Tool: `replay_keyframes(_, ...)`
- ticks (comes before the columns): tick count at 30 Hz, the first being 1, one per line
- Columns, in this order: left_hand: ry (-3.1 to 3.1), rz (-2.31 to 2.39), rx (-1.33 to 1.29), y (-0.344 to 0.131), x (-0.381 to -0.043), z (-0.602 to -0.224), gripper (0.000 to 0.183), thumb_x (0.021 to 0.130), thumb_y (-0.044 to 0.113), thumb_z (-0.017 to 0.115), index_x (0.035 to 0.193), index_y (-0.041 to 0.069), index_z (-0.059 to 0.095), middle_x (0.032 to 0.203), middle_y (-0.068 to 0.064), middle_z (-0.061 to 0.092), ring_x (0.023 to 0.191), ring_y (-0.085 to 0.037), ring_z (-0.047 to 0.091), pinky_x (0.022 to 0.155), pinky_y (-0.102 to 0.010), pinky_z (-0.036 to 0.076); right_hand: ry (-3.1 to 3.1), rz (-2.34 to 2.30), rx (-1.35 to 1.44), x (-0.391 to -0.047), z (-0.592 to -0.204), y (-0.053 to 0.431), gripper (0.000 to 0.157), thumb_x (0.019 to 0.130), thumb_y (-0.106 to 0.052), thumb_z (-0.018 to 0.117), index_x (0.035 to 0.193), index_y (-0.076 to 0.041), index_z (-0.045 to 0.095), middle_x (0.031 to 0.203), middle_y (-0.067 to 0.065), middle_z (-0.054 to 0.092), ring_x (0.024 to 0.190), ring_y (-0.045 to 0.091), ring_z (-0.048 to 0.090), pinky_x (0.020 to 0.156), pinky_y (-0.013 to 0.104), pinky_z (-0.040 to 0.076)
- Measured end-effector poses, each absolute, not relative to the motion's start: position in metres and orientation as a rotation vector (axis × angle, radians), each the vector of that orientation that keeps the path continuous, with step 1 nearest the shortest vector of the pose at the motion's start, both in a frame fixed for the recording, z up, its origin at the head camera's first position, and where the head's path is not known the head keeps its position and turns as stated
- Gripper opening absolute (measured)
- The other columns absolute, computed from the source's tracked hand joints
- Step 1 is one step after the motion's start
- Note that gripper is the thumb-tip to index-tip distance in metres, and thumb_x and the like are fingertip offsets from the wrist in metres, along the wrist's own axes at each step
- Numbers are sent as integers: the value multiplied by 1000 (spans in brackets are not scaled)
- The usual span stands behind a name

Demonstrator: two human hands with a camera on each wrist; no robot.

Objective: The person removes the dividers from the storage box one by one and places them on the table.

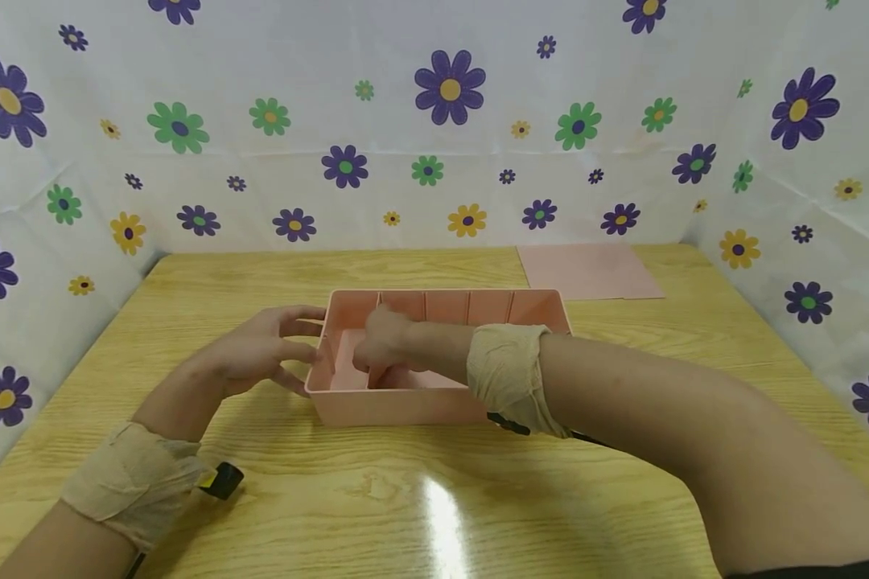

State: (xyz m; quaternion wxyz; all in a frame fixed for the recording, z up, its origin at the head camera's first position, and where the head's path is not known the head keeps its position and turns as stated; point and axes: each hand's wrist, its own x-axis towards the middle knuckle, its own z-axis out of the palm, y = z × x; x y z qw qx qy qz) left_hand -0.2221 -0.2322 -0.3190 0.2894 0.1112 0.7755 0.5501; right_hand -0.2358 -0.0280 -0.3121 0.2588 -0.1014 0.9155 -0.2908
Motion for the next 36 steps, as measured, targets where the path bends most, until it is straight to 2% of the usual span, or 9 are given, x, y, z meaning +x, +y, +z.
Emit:
replay_keyframes(4,2051,1483,292,-232,-221,-319,73,94,5,59,156,0,20,159,-27,26,123,-42,56,77,-52,62,2491,-765,-273,-235,-313,-29,61,85,-6,64,138,9,38,76,3,60,56,11,57,48,23,42)
replay_keyframes(7,2035,1495,296,-231,-219,-319,73,95,4,59,156,0,20,158,-27,26,123,-41,56,77,-52,61,2480,-779,-282,-234,-310,-29,33,86,-5,61,115,8,56,79,5,66,55,11,63,49,21,47)
replay_keyframes(10,2037,1496,309,-230,-220,-318,73,95,4,59,156,0,20,158,-28,26,124,-41,55,77,-52,61,2409,-884,-246,-232,-303,-27,6,88,-2,58,89,3,61,84,14,73,62,17,72,55,24,57)
replay_keyframes(15,2042,1491,318,-229,-223,-317,73,95,5,59,157,1,20,159,-27,26,125,-42,54,77,-52,62,2327,-988,-184,-231,-291,-22,6,91,-1,56,87,4,57,87,20,72,70,28,75,64,31,62)
replay_keyframes(22,2038,1476,305,-229,-221,-319,74,95,5,58,157,0,17,160,-28,23,121,-37,58,77,-51,62,2324,-1037,-157,-228,-283,-22,33,92,-2,58,120,10,49,121,22,55,64,29,74,58,31,62)
replay_keyframes(24,2033,1477,305,-230,-220,-321,74,95,5,58,157,0,17,160,-29,22,119,-36,59,77,-51,62,2325,-1048,-143,-227,-281,-23,36,92,-2,60,123,9,46,125,21,52,62,29,73,56,31,61)
replay_keyframes(29,2028,1479,304,-232,-218,-326,75,95,6,59,157,1,17,159,-29,23,117,-35,61,76,-50,62,2309,-1043,-137,-224,-278,-24,24,93,-4,60,112,8,54,115,19,60,60,29,73,60,30,61)
replay_keyframes(33,2025,1489,322,-234,-220,-324,76,94,5,59,157,1,16,159,-29,23,119,-36,59,77,-52,62,2368,-1007,-186,-227,-270,-25,24,93,-8,60,111,7,53,132,20,51,57,25,72,63,26,60)
replay_keyframes(36,2030,1488,341,-233,-223,-322,76,95,6,59,158,1,16,160,-29,22,122,-37,57,78,-52,61,2390,-1007,-200,-229,-258,-23,19,93,-9,61,102,6,55,121,18,56,57,24,72,62,26,60)
